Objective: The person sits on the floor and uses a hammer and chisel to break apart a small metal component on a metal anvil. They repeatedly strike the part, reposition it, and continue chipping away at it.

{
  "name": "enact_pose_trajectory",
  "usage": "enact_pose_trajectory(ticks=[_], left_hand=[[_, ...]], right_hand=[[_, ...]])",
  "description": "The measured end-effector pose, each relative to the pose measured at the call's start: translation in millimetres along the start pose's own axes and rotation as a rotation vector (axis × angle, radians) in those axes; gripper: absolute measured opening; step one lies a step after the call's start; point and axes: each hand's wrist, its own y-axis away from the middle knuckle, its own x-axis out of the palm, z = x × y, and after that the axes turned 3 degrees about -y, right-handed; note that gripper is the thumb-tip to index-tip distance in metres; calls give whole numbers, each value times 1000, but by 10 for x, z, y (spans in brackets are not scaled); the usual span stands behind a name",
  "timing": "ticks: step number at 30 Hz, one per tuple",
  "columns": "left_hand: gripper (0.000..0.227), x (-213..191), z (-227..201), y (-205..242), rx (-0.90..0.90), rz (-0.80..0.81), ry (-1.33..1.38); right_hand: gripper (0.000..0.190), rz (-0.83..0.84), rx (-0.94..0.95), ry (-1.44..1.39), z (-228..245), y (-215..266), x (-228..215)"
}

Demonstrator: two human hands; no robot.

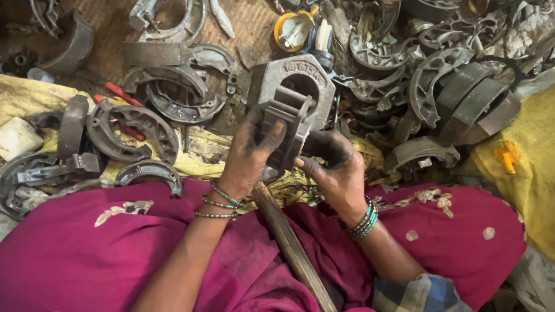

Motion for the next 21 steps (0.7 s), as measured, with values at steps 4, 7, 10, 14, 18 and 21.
enact_pose_trajectory(ticks=[4,7,10,14,18,21], left_hand=[[49,47,162,-1,-94,-25,183],[47,59,223,11,-118,-25,240],[48,58,198,35,-135,-14,240],[47,68,96,58,-187,-12,252],[51,91,23,50,-171,-12,266],[52,90,9,45,-182,-18,253]], right_hand=[[38,-22,-45,69,59,36,22],[37,-47,-67,83,65,55,63],[37,-59,-83,64,54,64,88],[38,-65,-97,116,61,69,85],[37,-45,-98,109,95,66,77],[37,-26,-75,92,111,54,73]])
